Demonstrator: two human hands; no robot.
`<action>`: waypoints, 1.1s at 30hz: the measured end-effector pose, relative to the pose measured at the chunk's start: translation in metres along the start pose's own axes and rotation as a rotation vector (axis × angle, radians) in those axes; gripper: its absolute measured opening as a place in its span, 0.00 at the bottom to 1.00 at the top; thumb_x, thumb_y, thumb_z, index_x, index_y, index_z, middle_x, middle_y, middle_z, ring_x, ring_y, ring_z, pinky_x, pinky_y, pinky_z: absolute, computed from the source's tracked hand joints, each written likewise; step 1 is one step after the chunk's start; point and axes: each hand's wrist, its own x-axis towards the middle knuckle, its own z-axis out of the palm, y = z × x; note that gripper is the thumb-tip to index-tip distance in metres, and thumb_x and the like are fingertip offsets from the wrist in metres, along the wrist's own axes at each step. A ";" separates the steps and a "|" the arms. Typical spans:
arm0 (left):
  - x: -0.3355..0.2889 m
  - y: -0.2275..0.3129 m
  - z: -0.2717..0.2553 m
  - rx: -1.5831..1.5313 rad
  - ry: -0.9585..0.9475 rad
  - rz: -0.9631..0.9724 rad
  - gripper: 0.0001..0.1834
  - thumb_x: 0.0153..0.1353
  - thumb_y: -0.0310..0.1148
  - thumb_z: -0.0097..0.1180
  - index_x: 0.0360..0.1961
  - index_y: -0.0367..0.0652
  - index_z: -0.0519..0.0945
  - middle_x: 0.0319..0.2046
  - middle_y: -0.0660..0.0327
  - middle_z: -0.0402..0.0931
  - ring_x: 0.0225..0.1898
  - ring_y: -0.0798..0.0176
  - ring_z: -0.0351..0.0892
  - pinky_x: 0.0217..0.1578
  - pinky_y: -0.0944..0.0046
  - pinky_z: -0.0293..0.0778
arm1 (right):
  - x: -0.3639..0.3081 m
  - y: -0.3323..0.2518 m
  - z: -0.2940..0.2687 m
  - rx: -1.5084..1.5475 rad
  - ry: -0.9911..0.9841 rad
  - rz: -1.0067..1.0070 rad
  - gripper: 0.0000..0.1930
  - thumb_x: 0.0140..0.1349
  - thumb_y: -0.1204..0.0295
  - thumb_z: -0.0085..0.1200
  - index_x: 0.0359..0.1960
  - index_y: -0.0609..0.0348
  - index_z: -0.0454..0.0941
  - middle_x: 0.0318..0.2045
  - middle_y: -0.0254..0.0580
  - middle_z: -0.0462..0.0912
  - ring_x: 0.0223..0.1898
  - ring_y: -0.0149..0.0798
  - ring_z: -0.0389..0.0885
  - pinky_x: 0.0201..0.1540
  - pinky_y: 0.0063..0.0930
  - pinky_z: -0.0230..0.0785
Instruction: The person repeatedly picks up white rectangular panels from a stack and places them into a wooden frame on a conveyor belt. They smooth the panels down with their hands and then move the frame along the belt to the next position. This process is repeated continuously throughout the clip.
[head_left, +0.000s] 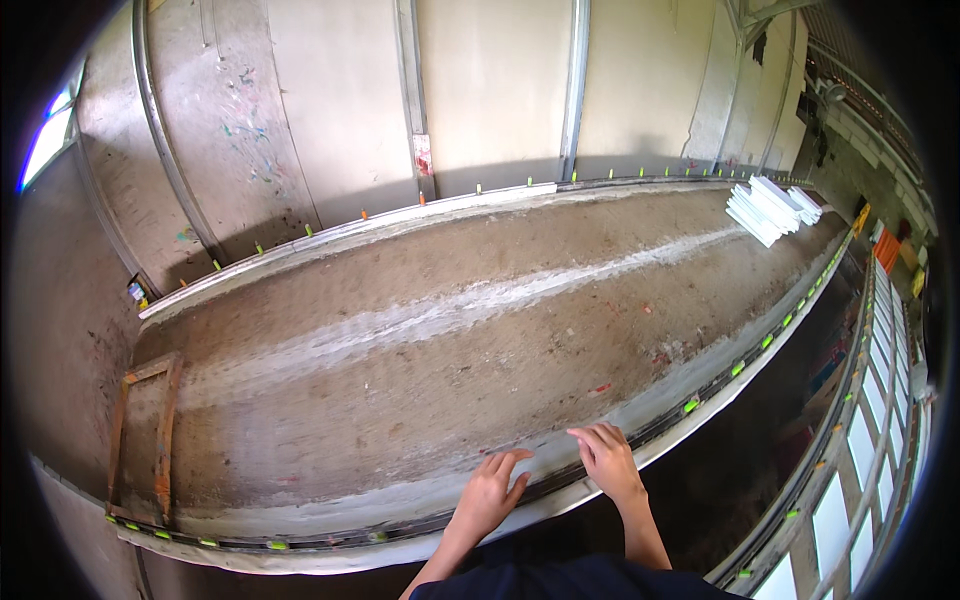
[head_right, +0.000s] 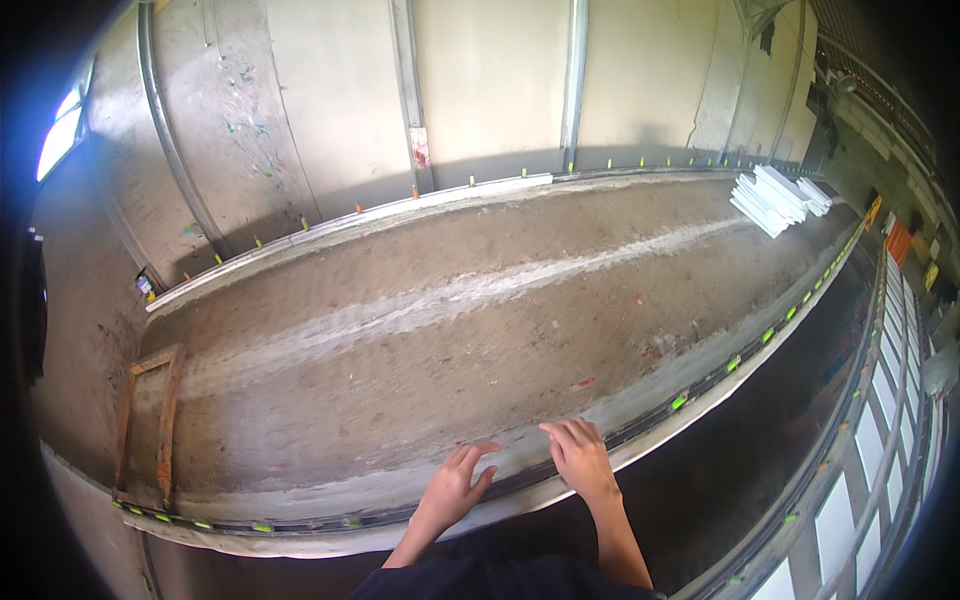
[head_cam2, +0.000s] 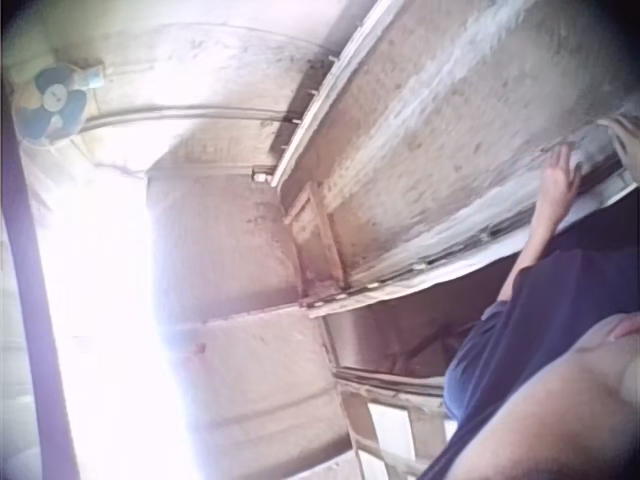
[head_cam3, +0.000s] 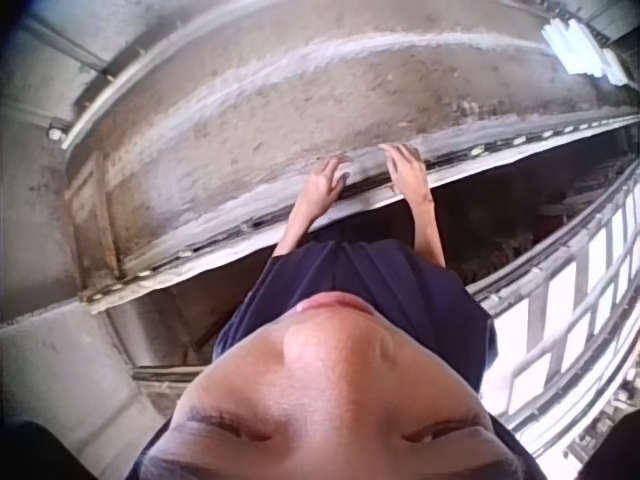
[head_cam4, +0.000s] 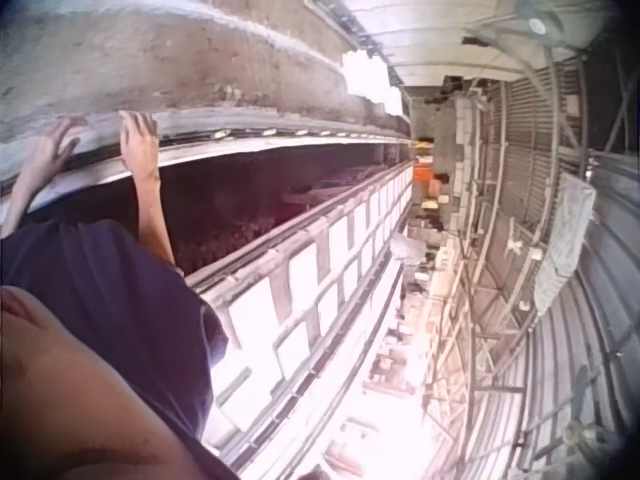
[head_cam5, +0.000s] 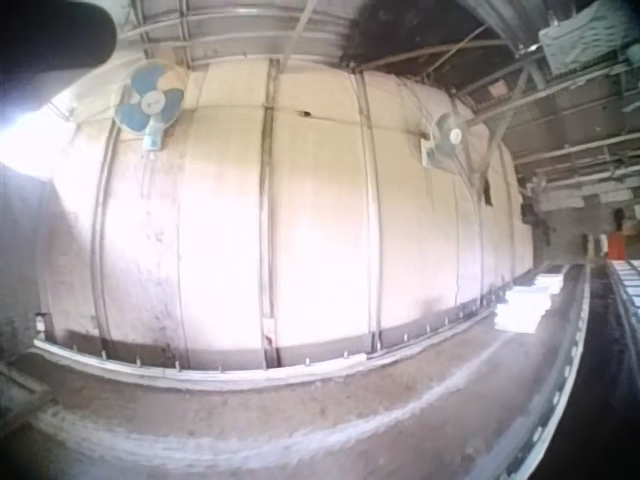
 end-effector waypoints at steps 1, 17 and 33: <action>0.008 0.005 0.010 0.053 0.015 0.042 0.16 0.58 0.30 0.53 0.48 0.43 0.72 0.44 0.54 0.74 0.48 0.48 0.72 0.48 0.54 0.69 | 0.002 0.011 -0.006 -0.003 0.003 -0.006 0.12 0.52 0.79 0.53 0.40 0.55 0.77 0.33 0.39 0.78 0.39 0.43 0.75 0.44 0.37 0.67; 0.163 0.126 0.235 0.116 -0.091 -0.032 0.14 0.58 0.31 0.54 0.46 0.43 0.74 0.41 0.55 0.77 0.43 0.51 0.77 0.43 0.57 0.73 | -0.022 0.240 -0.120 0.192 -0.039 -0.091 0.15 0.49 0.81 0.54 0.41 0.57 0.77 0.41 0.38 0.76 0.44 0.42 0.74 0.49 0.36 0.66; 0.224 0.165 0.311 0.169 -0.090 0.006 0.14 0.55 0.30 0.57 0.45 0.46 0.75 0.40 0.60 0.77 0.40 0.53 0.77 0.43 0.57 0.72 | -0.020 0.356 -0.175 0.040 -0.087 -0.104 0.18 0.48 0.78 0.55 0.44 0.53 0.76 0.43 0.34 0.74 0.50 0.40 0.70 0.53 0.37 0.62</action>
